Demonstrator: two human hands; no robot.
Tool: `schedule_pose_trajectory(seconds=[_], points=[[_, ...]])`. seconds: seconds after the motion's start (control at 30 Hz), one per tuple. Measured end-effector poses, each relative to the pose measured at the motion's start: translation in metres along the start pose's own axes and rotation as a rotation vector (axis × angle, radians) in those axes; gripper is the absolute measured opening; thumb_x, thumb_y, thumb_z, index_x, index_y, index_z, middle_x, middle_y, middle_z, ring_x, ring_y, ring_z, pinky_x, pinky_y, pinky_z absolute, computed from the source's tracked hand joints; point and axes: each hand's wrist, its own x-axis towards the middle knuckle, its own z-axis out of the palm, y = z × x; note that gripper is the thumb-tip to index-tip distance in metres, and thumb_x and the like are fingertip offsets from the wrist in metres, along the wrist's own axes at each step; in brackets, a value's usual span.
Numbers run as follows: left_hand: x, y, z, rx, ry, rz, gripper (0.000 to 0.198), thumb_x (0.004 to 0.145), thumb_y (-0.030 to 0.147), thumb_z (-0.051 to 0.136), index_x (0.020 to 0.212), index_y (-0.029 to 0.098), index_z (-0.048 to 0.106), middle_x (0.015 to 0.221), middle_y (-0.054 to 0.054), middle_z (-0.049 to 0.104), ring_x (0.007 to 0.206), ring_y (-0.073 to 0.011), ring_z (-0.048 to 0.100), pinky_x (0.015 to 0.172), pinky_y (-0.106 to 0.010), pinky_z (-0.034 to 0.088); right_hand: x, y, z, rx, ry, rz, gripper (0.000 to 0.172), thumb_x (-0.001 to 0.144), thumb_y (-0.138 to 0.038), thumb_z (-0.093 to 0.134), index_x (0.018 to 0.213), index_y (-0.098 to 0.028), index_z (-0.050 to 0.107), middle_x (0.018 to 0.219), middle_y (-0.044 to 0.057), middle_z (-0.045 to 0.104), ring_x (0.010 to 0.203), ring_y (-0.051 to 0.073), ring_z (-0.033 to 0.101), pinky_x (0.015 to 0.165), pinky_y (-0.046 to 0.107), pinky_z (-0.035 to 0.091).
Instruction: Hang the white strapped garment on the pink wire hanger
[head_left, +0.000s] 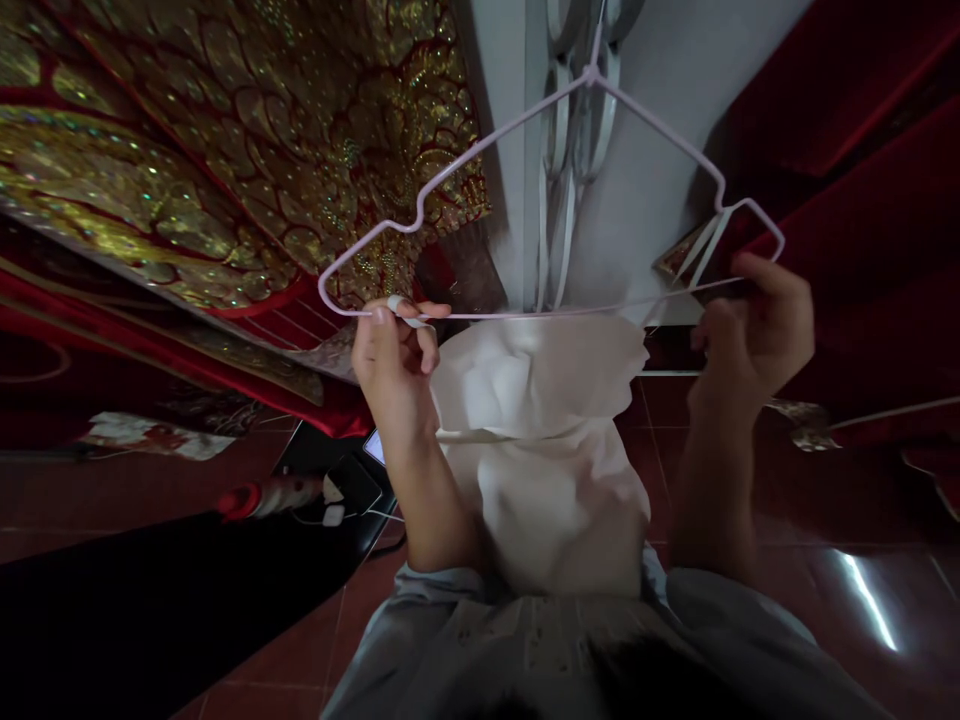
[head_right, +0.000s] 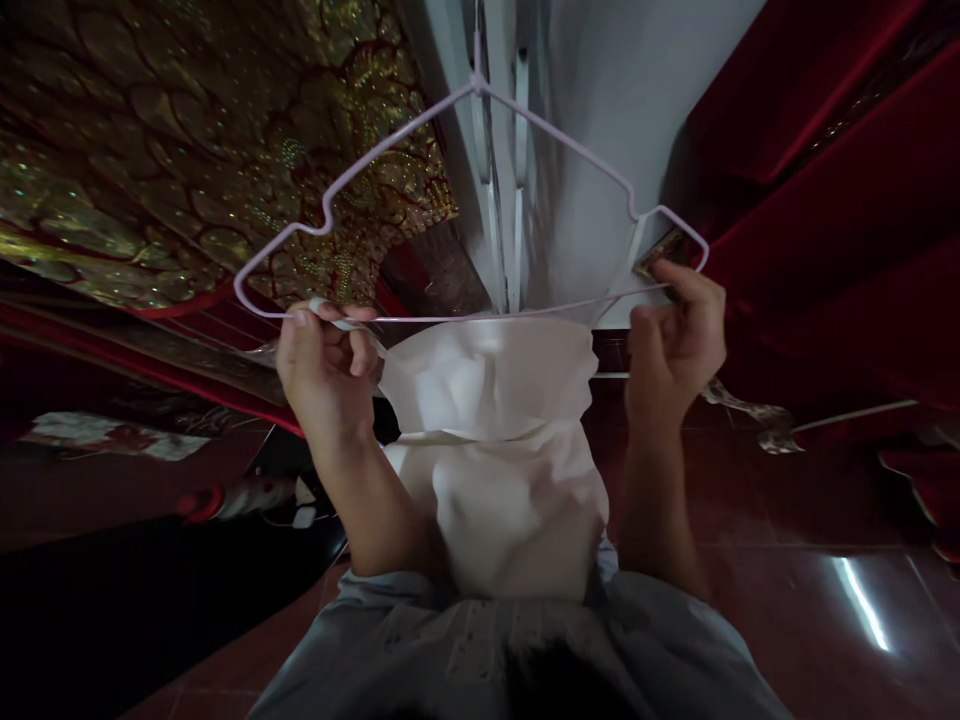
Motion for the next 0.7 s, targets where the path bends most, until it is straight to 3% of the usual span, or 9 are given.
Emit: schedule_pose_trajectory(seconds=[0.1,0.13,0.2,0.27,0.37,0.47,0.57,0.63,0.7], points=[[0.0,-0.004,-0.003,0.015,-0.002,-0.006,0.037,0.105,0.051,0.079,0.085,0.021,0.069,0.086,-0.005,0.082,0.046,-0.0078,0.025,0.046,-0.026,0.016,0.024,-0.005,-0.01,0.039,-0.009,0.119,0.021,0.09,-0.023,0.072,0.107,-0.02,0.084,0.083,0.003,0.071,0.051,0.005,0.038,0.05,0.026,0.028],[0.0,-0.005,-0.004,0.013,-0.001,-0.004,0.036,0.106,0.05,0.077,0.085,0.021,0.068,0.086,-0.005,0.082,0.046,-0.0076,0.025,0.045,-0.026,0.016,0.029,-0.012,-0.009,0.043,-0.082,0.123,0.016,0.088,-0.02,0.072,0.098,-0.019,0.085,0.073,0.001,0.068,0.05,0.004,0.038,0.05,0.025,0.028],[0.0,-0.008,-0.005,-0.005,0.001,0.008,0.037,0.107,0.049,0.076,0.086,0.02,0.068,0.086,-0.006,0.082,0.045,-0.007,0.024,0.045,-0.024,0.016,0.036,-0.028,-0.003,0.07,-0.185,0.074,0.016,0.086,-0.015,0.071,0.088,-0.019,0.087,0.07,0.001,0.072,0.049,0.004,0.037,0.05,0.025,0.027],[0.0,-0.011,-0.006,-0.023,0.0,0.012,0.039,0.105,0.051,0.079,0.086,0.019,0.067,0.084,-0.008,0.082,0.045,-0.0062,0.024,0.044,-0.023,0.016,0.042,-0.039,0.005,0.129,-0.183,-0.018,0.023,0.084,-0.013,0.073,0.097,-0.021,0.091,0.087,0.004,0.083,0.052,0.004,0.043,0.05,0.024,0.027],[0.001,-0.012,-0.007,-0.022,-0.003,-0.019,0.041,0.101,0.052,0.084,0.085,0.018,0.067,0.083,-0.009,0.082,0.044,-0.0051,0.027,0.044,-0.022,0.02,0.056,-0.027,0.011,0.196,0.027,-0.136,0.046,0.083,-0.012,0.078,0.125,-0.027,0.089,0.121,0.006,0.087,0.058,0.003,0.047,0.05,0.022,0.027],[0.001,-0.011,-0.007,-0.01,-0.01,-0.031,0.039,0.104,0.05,0.081,0.086,0.018,0.067,0.083,-0.007,0.082,0.044,-0.0052,0.028,0.044,-0.02,0.022,0.072,0.011,0.004,0.201,0.223,-0.217,0.059,0.082,-0.022,0.088,0.14,-0.029,0.081,0.141,0.008,0.079,0.068,0.005,0.058,0.049,0.019,0.032],[0.0,-0.009,-0.005,-0.012,0.008,-0.056,0.039,0.109,0.048,0.075,0.084,0.019,0.066,0.083,-0.006,0.082,0.044,-0.0059,0.027,0.043,-0.02,0.022,0.072,0.042,-0.003,0.21,0.391,-0.328,0.048,0.086,-0.047,0.088,0.129,-0.027,0.083,0.126,0.007,0.08,0.086,0.014,0.072,0.057,0.022,0.043],[0.0,-0.008,-0.003,-0.02,0.039,-0.108,0.039,0.11,0.045,0.073,0.083,0.019,0.063,0.081,-0.006,0.081,0.043,-0.0059,0.027,0.042,-0.019,0.023,0.057,0.043,-0.002,0.213,0.54,-0.347,0.039,0.09,-0.055,0.083,0.116,-0.026,0.085,0.109,0.006,0.08,0.075,0.013,0.068,0.056,0.023,0.04],[0.0,-0.008,-0.001,-0.03,0.072,-0.154,0.039,0.111,0.042,0.072,0.082,0.018,0.061,0.079,-0.005,0.08,0.042,-0.0057,0.027,0.042,-0.019,0.022,0.037,0.031,0.004,0.186,0.618,-0.275,0.038,0.093,-0.057,0.078,0.112,-0.025,0.084,0.101,0.005,0.078,0.064,0.01,0.058,0.053,0.024,0.033]])
